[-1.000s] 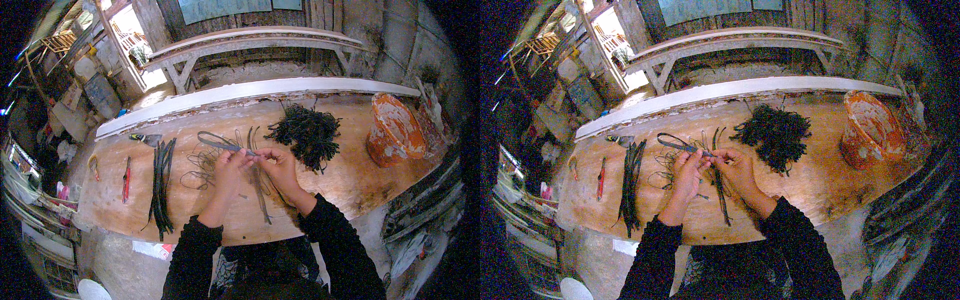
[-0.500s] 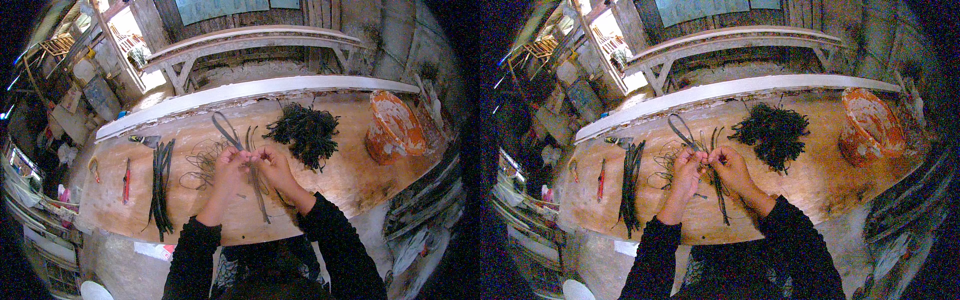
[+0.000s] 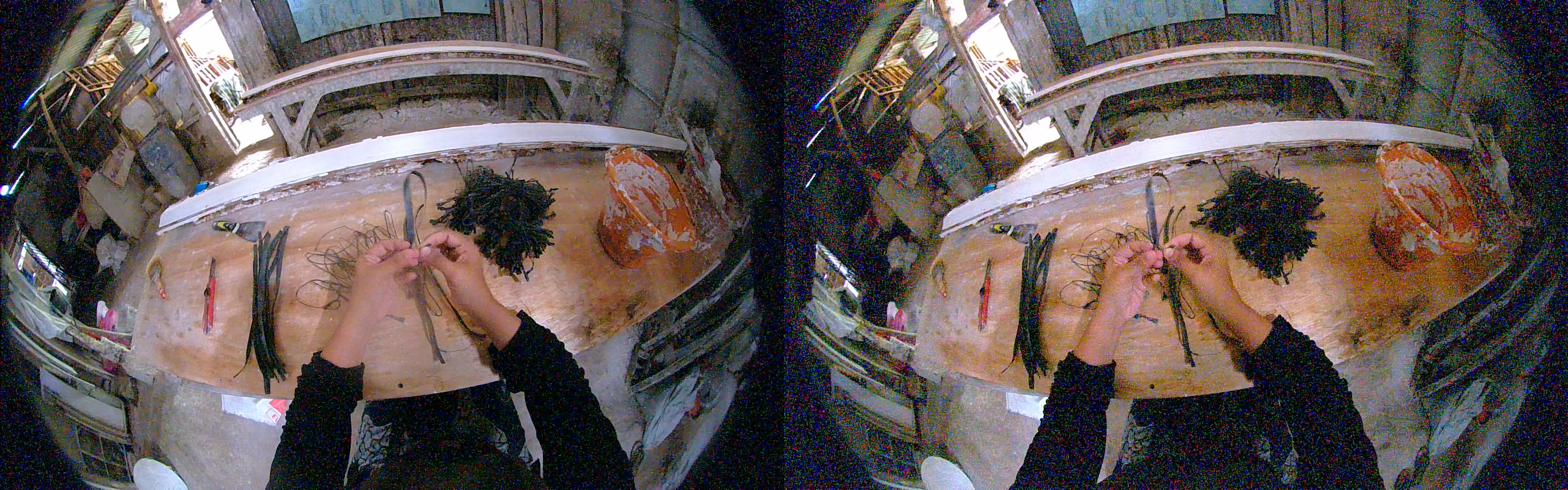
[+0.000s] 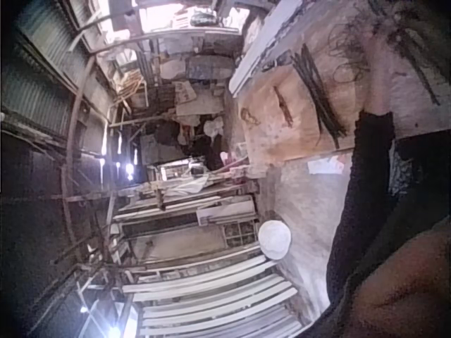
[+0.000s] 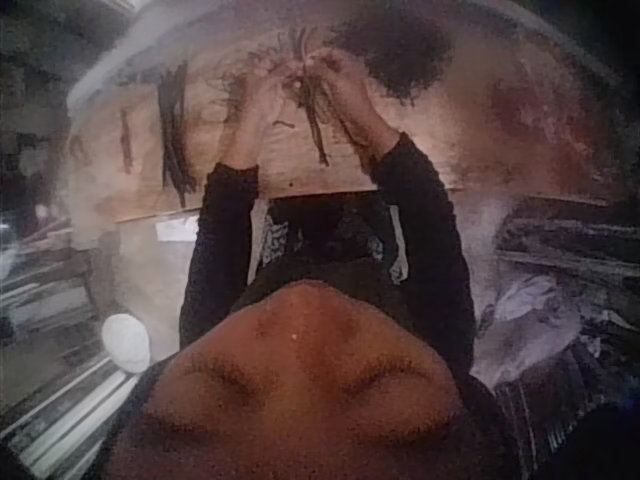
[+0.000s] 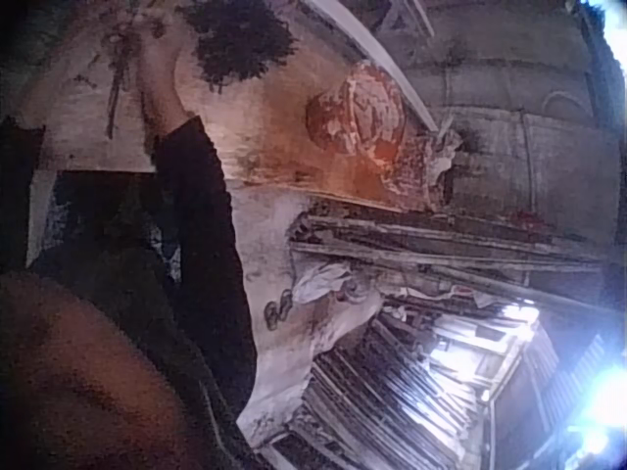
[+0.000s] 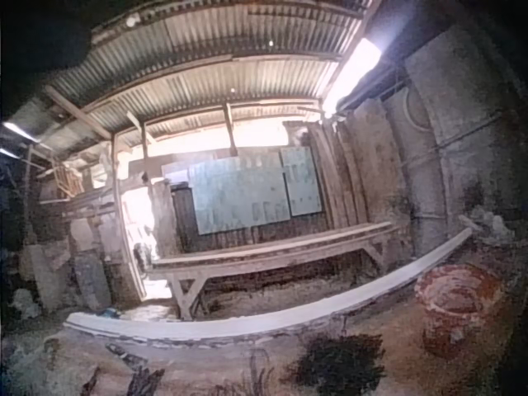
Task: The person uses a utility knife to cut black cables into smaller pieces on a wooden workbench. They then separate the cut pieces and arrange them on the table.
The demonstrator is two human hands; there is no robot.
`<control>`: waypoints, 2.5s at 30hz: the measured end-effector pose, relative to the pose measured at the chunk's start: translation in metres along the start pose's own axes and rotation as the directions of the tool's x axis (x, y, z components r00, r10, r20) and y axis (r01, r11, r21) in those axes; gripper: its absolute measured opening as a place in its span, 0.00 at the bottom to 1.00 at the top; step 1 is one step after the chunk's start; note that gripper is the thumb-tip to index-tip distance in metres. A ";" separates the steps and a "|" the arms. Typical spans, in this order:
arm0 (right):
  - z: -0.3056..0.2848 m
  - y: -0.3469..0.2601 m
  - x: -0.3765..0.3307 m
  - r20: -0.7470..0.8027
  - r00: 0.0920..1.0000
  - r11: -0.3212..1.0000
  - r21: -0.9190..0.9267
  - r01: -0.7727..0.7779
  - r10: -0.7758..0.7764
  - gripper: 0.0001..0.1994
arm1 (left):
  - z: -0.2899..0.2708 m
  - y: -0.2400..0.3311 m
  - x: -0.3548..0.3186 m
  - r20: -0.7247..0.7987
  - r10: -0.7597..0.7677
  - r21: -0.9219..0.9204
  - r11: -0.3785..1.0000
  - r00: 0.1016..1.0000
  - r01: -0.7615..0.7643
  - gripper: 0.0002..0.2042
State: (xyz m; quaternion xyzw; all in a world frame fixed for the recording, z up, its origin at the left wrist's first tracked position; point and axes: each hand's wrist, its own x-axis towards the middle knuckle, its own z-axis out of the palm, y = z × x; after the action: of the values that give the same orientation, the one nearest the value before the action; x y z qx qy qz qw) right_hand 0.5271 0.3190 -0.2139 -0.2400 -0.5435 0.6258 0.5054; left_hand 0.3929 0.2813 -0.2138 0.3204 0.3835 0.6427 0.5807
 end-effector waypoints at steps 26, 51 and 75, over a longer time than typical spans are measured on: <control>-0.007 -0.004 0.002 0.373 0.819 0.569 -0.591 0.571 -0.435 0.10 | 0.003 0.006 -0.001 -0.031 0.160 0.318 0.938 0.987 -0.142 0.12; -0.004 -0.006 0.004 0.075 0.992 0.988 0.114 -0.107 0.099 0.05 | 0.016 -0.004 -0.009 0.159 0.607 0.543 0.605 0.779 -0.583 0.16; -0.003 0.001 0.002 0.030 0.958 0.895 -0.352 0.276 -0.284 0.08 | 0.011 -0.001 -0.005 0.060 0.433 0.388 0.820 0.899 -0.421 0.19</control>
State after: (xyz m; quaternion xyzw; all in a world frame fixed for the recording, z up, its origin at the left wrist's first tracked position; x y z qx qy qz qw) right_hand 0.5289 0.3225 -0.2149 -0.2528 -0.6700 0.4365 0.5447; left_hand 0.4036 0.2773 -0.2093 0.4973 0.4314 0.6714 0.3403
